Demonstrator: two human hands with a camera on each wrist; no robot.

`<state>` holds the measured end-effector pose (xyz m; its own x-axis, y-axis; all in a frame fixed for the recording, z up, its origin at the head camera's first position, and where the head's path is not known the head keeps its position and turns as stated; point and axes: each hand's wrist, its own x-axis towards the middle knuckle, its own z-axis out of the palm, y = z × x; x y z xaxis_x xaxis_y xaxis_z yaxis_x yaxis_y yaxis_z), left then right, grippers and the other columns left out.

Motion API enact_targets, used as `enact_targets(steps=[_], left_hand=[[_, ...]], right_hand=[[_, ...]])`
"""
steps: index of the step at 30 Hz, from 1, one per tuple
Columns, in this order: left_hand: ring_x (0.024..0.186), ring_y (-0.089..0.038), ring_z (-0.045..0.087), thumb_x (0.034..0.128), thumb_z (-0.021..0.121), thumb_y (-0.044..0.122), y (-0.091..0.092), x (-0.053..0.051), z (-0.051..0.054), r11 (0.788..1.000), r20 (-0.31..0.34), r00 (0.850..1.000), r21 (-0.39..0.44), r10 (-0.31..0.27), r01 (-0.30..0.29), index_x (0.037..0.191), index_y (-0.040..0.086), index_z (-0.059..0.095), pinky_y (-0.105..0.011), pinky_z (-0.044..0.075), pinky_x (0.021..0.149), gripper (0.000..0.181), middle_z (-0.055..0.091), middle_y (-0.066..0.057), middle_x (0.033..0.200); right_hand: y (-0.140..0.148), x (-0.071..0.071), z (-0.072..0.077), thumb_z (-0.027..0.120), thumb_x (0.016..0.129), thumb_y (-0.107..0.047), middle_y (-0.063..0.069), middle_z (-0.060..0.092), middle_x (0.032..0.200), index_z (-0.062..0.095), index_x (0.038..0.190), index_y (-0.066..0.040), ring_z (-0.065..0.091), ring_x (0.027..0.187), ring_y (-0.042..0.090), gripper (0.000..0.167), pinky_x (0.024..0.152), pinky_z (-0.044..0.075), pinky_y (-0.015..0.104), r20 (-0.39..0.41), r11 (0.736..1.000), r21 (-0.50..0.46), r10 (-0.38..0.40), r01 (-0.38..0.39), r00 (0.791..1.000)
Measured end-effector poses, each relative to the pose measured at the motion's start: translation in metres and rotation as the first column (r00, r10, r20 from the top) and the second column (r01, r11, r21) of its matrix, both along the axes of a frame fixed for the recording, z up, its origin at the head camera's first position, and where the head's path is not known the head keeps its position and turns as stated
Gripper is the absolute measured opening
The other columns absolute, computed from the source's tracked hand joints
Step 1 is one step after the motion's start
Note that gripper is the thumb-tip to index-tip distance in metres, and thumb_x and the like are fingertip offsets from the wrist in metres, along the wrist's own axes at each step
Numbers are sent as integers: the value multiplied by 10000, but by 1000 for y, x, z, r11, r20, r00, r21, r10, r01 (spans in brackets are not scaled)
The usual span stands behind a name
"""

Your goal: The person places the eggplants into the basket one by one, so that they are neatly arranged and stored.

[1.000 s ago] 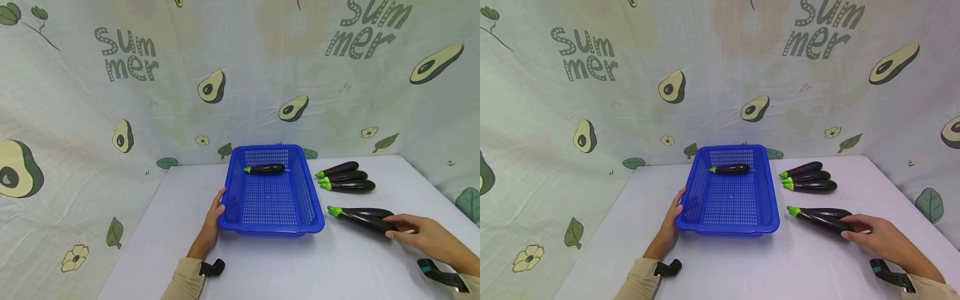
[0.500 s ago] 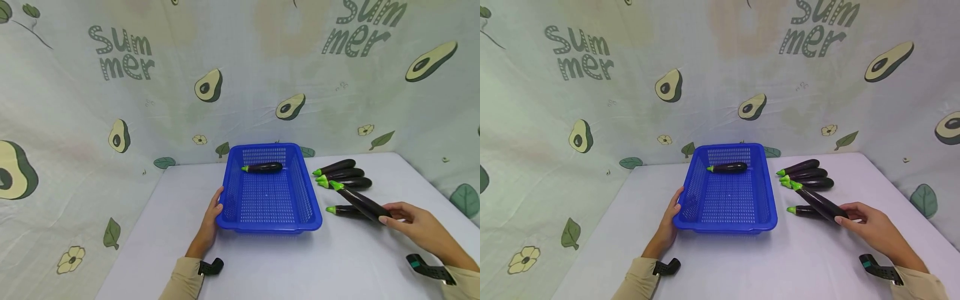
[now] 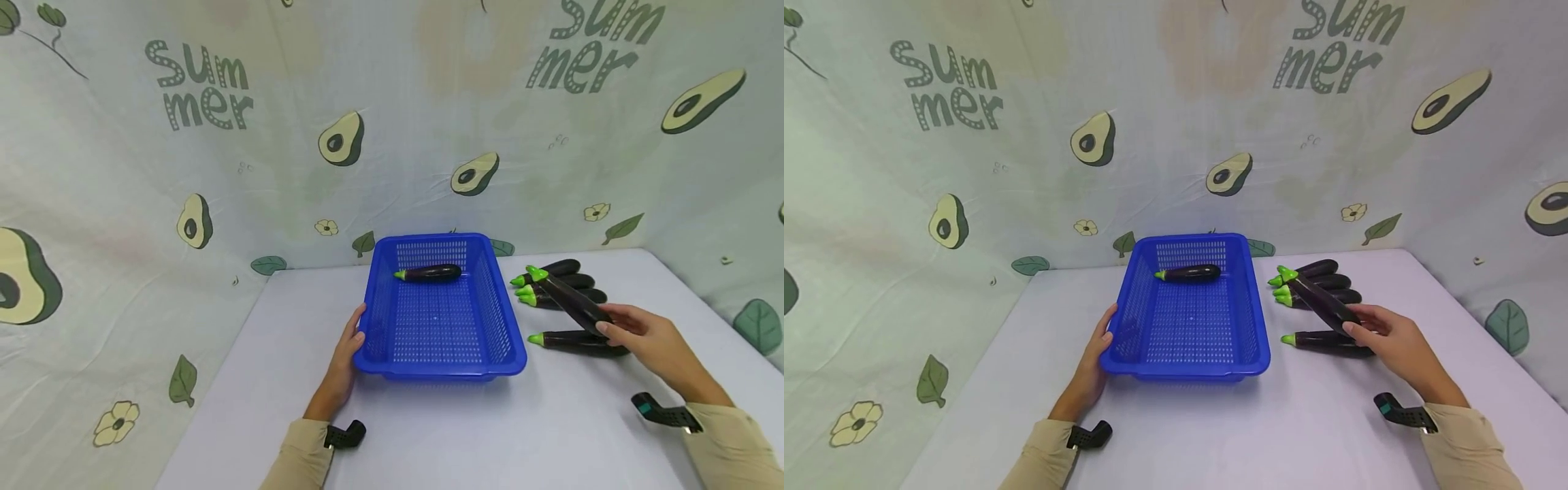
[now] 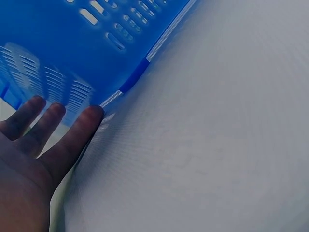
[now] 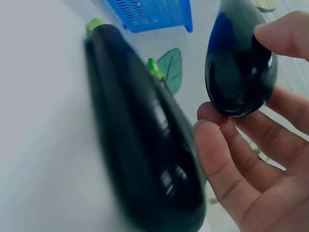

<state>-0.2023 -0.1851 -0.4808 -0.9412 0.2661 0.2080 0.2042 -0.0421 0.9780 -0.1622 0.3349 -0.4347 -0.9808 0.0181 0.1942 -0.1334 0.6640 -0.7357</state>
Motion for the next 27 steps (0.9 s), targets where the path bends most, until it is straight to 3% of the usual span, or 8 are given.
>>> enact_targets(steps=[10, 22, 27], left_hand=[[1520, -250, 49, 1041, 369, 393, 1, 0, -1, 1000, -1, 1000, -27, 12, -12, 1582, 379, 242, -616, 8, 1168, 556, 107, 51, 1659], [1520, -223, 68, 1045, 375, 390, 3, 1, 1, 999, 2, 1000, -29, 24, -23, 1574, 383, 261, -600, 19, 1176, 541, 134, 74, 1654], [1521, -233, 64, 1042, 369, 403, 3, 0, 2, 999, 3, 1000, -34, 31, -31, 1574, 393, 259, -613, 16, 1171, 543, 129, 76, 1655]], right_hand=[[-18, -32, 13, 596, 1009, -383, 335, 572, 1293, 445, 1470, 29, 706, 857, 219, 637, 704, 520, 191, 20, 999, -46, 30, -29, 999], [-35, -48, 16, 610, 1008, -339, 298, 572, 1283, 485, 1401, 57, 710, 851, 184, 571, 730, 530, 175, -34, 990, -132, 54, -58, 998], [-44, -56, 16, 623, 1007, -264, 302, 561, 1268, 487, 1373, 86, 681, 859, 77, 525, 736, 560, 218, -68, 976, -186, 101, -112, 993]])
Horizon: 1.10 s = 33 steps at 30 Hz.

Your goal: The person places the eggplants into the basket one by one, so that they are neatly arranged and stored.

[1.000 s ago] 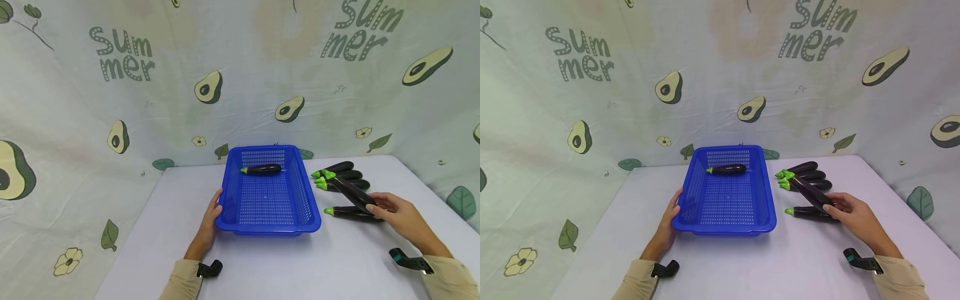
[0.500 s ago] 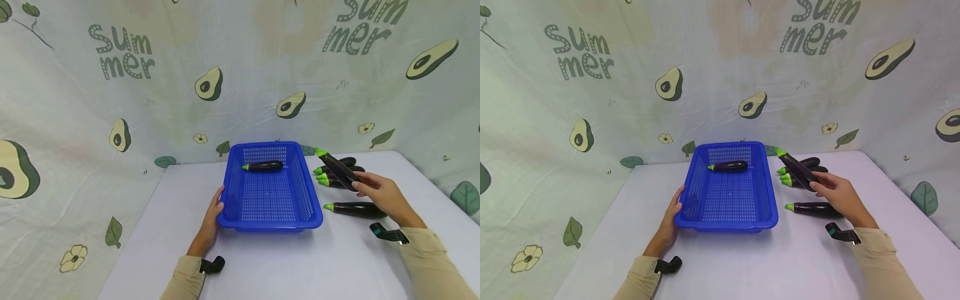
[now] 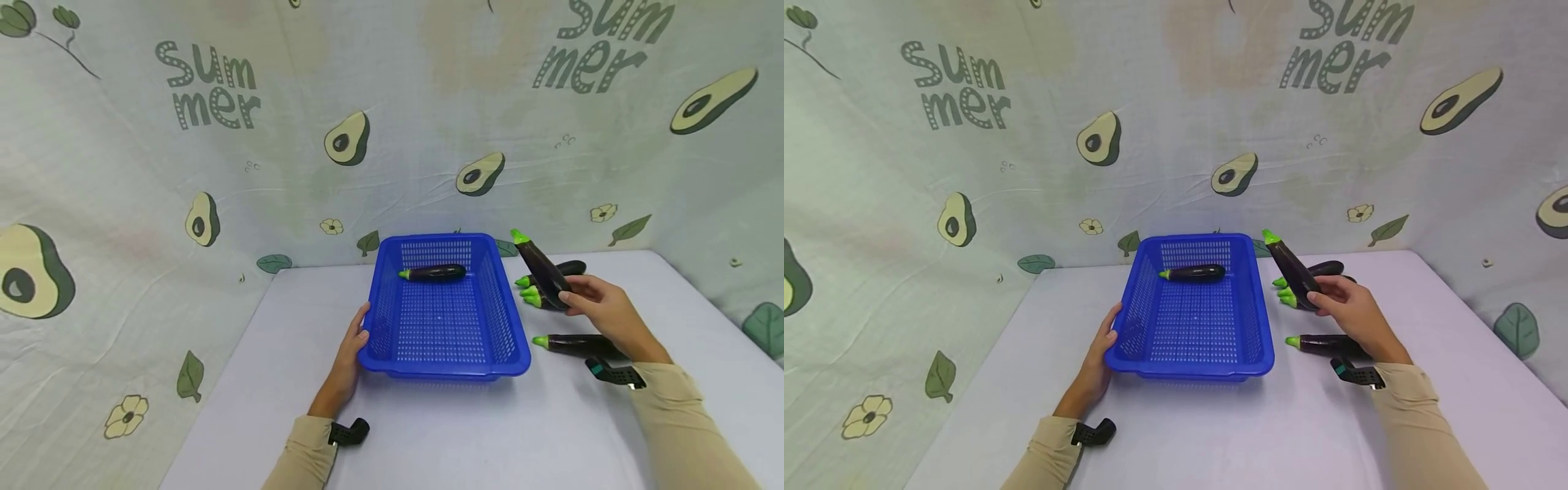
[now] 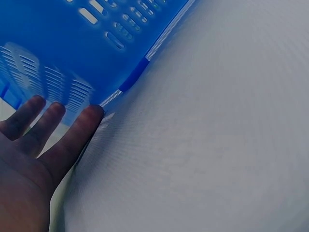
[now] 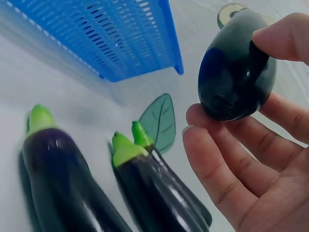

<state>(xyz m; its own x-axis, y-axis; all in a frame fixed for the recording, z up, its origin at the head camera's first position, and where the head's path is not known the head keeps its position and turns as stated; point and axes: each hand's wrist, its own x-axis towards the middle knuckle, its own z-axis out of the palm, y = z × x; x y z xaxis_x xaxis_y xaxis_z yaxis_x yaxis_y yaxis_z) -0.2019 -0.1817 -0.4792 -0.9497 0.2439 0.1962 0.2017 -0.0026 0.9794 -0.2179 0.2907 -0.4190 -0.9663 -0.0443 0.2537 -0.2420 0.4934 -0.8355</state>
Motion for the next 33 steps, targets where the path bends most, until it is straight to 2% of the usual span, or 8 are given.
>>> enact_targets(steps=[4, 9, 17, 20, 25, 28, 33], left_hand=[[1521, -237, 58, 1047, 364, 392, 0, 0, 0, 1000, 3, 1000, 5, -12, 12, 1574, 397, 253, -617, 16, 1169, 538, 120, 72, 1656], [1522, -238, 54, 1048, 367, 386, 0, 0, -1, 999, 6, 1000, 24, -22, 21, 1579, 383, 251, -614, 9, 1170, 543, 115, 63, 1658], [1519, -253, 71, 1045, 373, 387, 0, 0, -1, 1000, 5, 1000, 25, -15, 15, 1581, 368, 254, -613, 20, 1171, 549, 120, 50, 1659], [1520, -279, 55, 1045, 366, 372, 0, -2, -3, 999, 7, 1000, 29, -29, 29, 1593, 340, 237, -624, 6, 1165, 564, 101, 18, 1666], [1516, -252, 77, 1045, 371, 362, 2, -5, -5, 998, 2, 999, 41, -46, 45, 1589, 344, 243, -602, 21, 1173, 560, 121, 26, 1660], [1513, -228, 91, 1044, 372, 373, 1, -5, -5, 999, -5, 999, 30, -31, 32, 1581, 369, 255, -590, 31, 1177, 550, 141, 52, 1654], [1517, -243, 81, 1040, 366, 377, -2, -4, -3, 1000, -4, 1000, 14, -24, 25, 1584, 371, 241, -602, 25, 1174, 559, 125, 49, 1658]], right_hand=[[-6, -5, 2, 615, 1011, -277, 310, 546, 1284, 464, 1390, 93, 626, 882, -20, 551, 735, 569, 232, 15, 1000, -29, 2, -1, 1000], [-12, -7, 5, 612, 1011, -295, 322, 539, 1292, 448, 1399, 94, 611, 884, -35, 574, 747, 571, 241, 36, 999, -45, -2, 3, 999], [-16, -10, 7, 615, 1010, -287, 323, 558, 1263, 462, 1370, 87, 669, 868, 101, 541, 739, 564, 230, 30, 999, -36, 14, -12, 999], [-16, -12, 9, 621, 1008, -264, 324, 557, 1255, 459, 1363, 99, 675, 867, 90, 533, 755, 574, 264, 22, 999, -43, 27, -26, 999], [-15, -17, 16, 638, 998, -207, 292, 555, 1228, 445, 1342, 120, 685, 899, 66, 512, 796, 577, 301, 12, 991, -111, 76, -74, 997], [-17, -22, 19, 650, 990, -190, 233, 575, 1195, 438, 1328, 127, 708, 908, 119, 509, 801, 575, 300, 15, 983, -152, 102, -99, 995], [-21, -28, 23, 660, 984, -194, 196, 601, 1172, 440, 1326, 118, 726, 901, 197, 513, 787, 578, 296, 33, 983, -150, 110, -104, 993]])
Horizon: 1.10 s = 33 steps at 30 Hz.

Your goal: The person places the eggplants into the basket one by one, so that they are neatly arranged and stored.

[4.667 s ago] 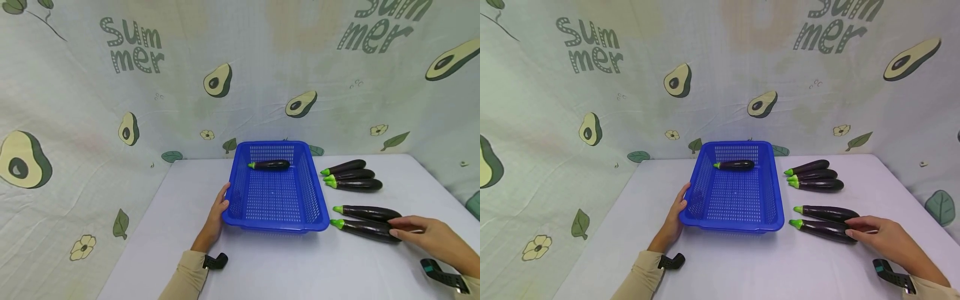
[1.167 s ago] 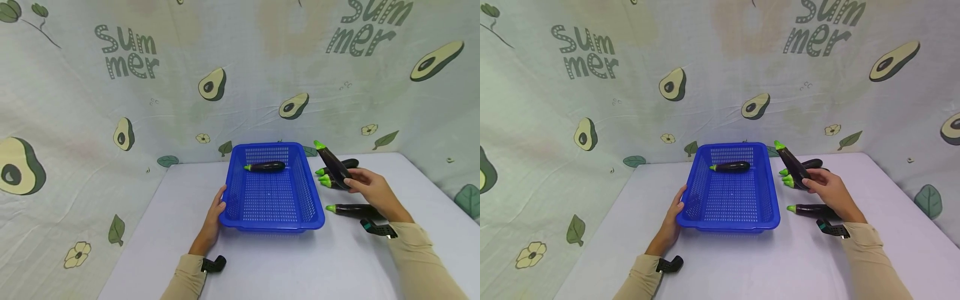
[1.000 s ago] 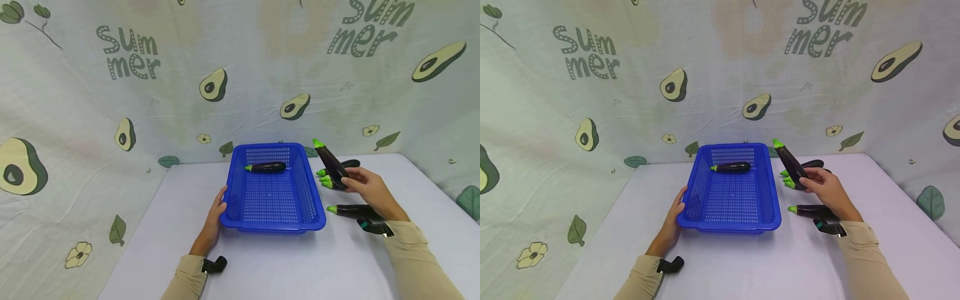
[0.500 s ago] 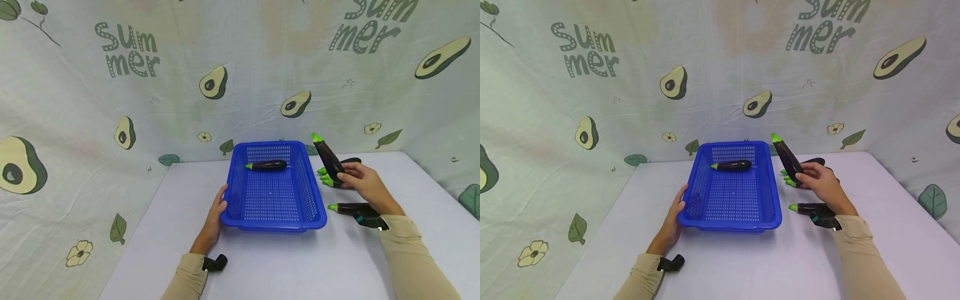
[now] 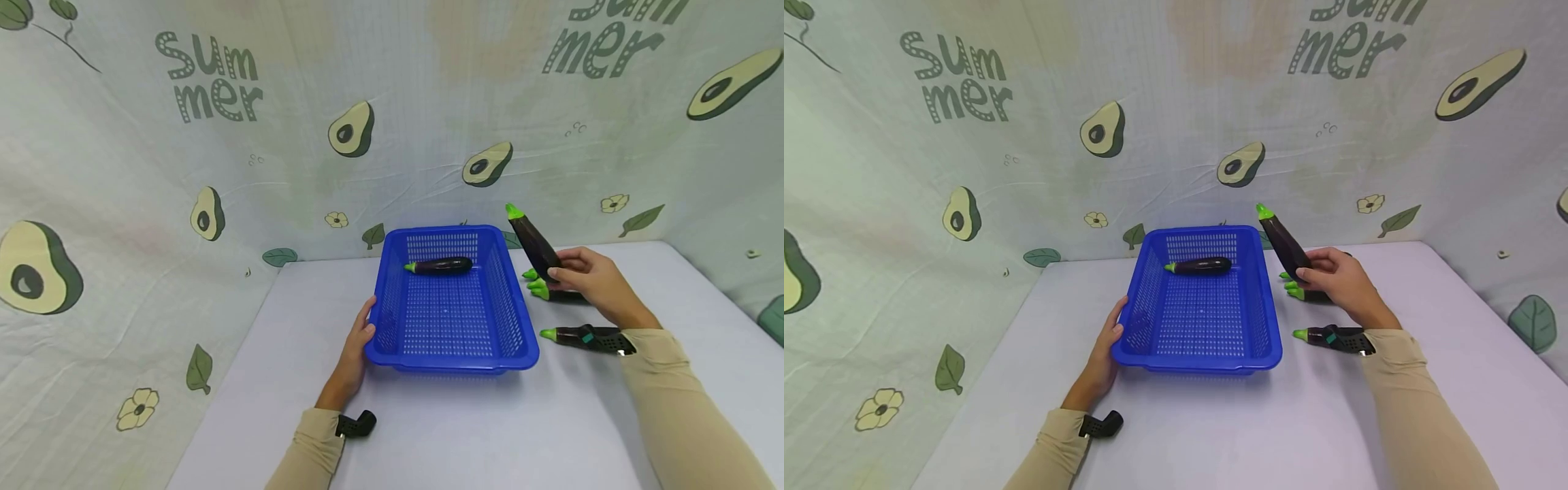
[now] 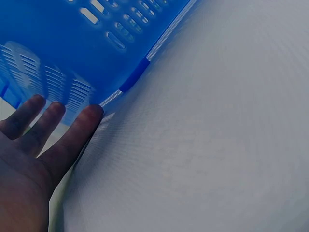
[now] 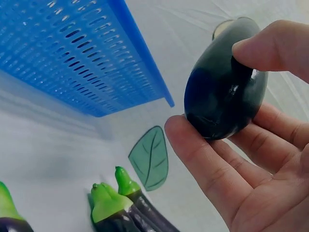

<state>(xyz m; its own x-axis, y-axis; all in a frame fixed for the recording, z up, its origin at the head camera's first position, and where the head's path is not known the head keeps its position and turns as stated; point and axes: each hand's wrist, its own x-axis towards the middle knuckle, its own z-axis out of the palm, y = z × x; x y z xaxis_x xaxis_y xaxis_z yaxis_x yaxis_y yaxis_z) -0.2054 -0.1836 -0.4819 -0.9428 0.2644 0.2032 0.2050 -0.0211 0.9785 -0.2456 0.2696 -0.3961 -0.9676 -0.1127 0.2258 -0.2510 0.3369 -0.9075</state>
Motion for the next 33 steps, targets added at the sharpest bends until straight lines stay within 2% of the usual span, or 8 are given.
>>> enact_targets(steps=[6, 13, 16, 20, 25, 33], left_hand=[[1519, -242, 74, 1038, 373, 386, -1, 1, 1, 1000, -3, 1000, 1, 0, 0, 1584, 361, 243, -601, 27, 1175, 562, 115, 52, 1659], [1521, -237, 69, 1033, 376, 411, 0, 2, 1, 1000, 1, 1000, -11, 4, -4, 1582, 377, 242, -602, 21, 1175, 566, 120, 60, 1658], [1520, -224, 69, 1032, 375, 419, 0, 2, 1, 1000, 8, 1000, -17, 7, -7, 1573, 405, 252, -599, 21, 1176, 555, 123, 79, 1655], [1522, -248, 50, 1031, 375, 399, 0, 1, -1, 1000, 16, 1000, -9, 1, -1, 1580, 388, 245, -614, 5, 1169, 565, 102, 56, 1662], [1523, -274, 34, 1031, 372, 388, 0, 0, -2, 1000, 18, 1000, 1, -5, 5, 1593, 354, 230, -622, -11, 1164, 580, 82, 22, 1669], [1522, -255, 50, 1026, 376, 420, 0, 0, 0, 1000, 19, 1000, -22, 12, -12, 1577, 406, 244, -620, 6, 1166, 566, 92, 60, 1664]], right_hand=[[-4, -4, 4, 646, 988, -143, 324, 539, 1256, 409, 1367, 134, 705, 886, 105, 526, 790, 576, 287, 2, 1000, -9, 29, -29, 1000], [-11, -6, 9, 675, 976, -231, 291, 547, 1300, 404, 1462, 48, 685, 921, 74, 622, 784, 575, 276, -3, 999, 23, 28, -28, 1000], [-13, -8, 12, 681, 972, -220, 323, 524, 1326, 390, 1503, 23, 670, 922, 50, 652, 768, 570, 245, 1, 999, 28, 27, -27, 1000], [-17, -9, 15, 682, 970, -201, 329, 521, 1312, 397, 1499, 36, 679, 908, 74, 645, 762, 562, 226, 11, 998, 39, 38, -38, 999], [-21, -12, 21, 692, 964, -268, 310, 523, 1344, 396, 1507, 10, 695, 945, 153, 678, 764, 555, 216, 37, 996, 80, 36, -39, 999], [-33, -21, 35, 703, 953, -301, 296, 519, 1387, 400, 1516, -32, 701, 988, 210, 693, 782, 564, 265, 84, 991, 103, 79, -88, 993]])
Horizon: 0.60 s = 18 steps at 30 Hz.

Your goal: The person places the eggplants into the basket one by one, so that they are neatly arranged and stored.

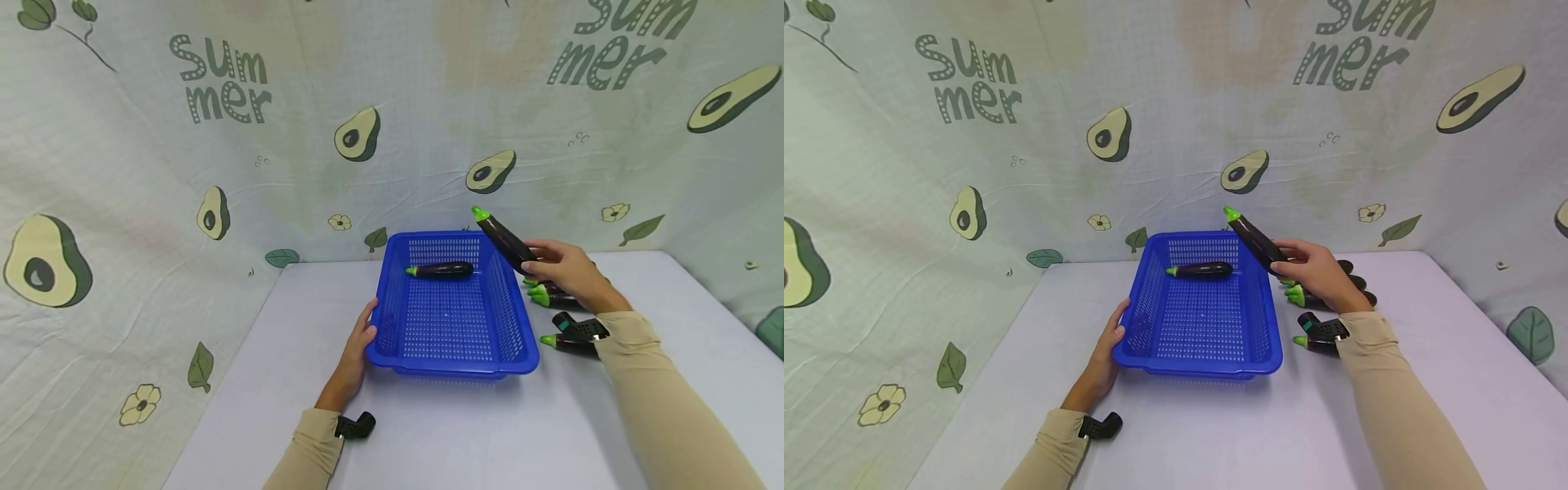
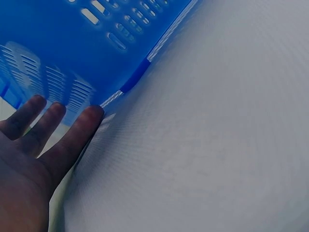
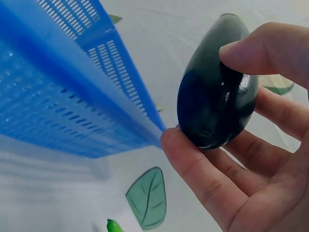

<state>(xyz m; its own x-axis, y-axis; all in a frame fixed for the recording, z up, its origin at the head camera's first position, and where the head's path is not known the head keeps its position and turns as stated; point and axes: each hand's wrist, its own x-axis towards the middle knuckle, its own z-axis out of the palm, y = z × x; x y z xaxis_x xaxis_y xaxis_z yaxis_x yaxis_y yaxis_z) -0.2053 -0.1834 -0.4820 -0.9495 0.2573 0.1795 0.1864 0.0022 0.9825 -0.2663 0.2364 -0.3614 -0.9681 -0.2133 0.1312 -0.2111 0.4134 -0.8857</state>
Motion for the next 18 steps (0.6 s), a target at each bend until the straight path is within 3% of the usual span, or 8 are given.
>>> enact_targets(steps=[11, 18], left_hand=[[1522, -259, 52, 1029, 373, 419, 0, -1, 1, 1000, -10, 1000, 8, -10, 10, 1580, 396, 245, -614, 7, 1169, 567, 93, 48, 1664], [1518, -238, 66, 1025, 377, 431, 1, 0, 0, 1000, -5, 1000, 8, -6, 6, 1565, 427, 262, -605, 12, 1172, 552, 107, 69, 1657]], right_hand=[[-14, -13, 5, 703, 955, -275, 252, 525, 1397, 408, 1508, -29, 671, 1049, 199, 673, 855, 563, 323, -4, 998, -13, 69, -69, 998], [-27, -23, 10, 708, 952, -233, 252, 524, 1390, 429, 1492, -15, 641, 1099, 287, 646, 889, 554, 410, 32, 989, -38, 145, -144, 989]])
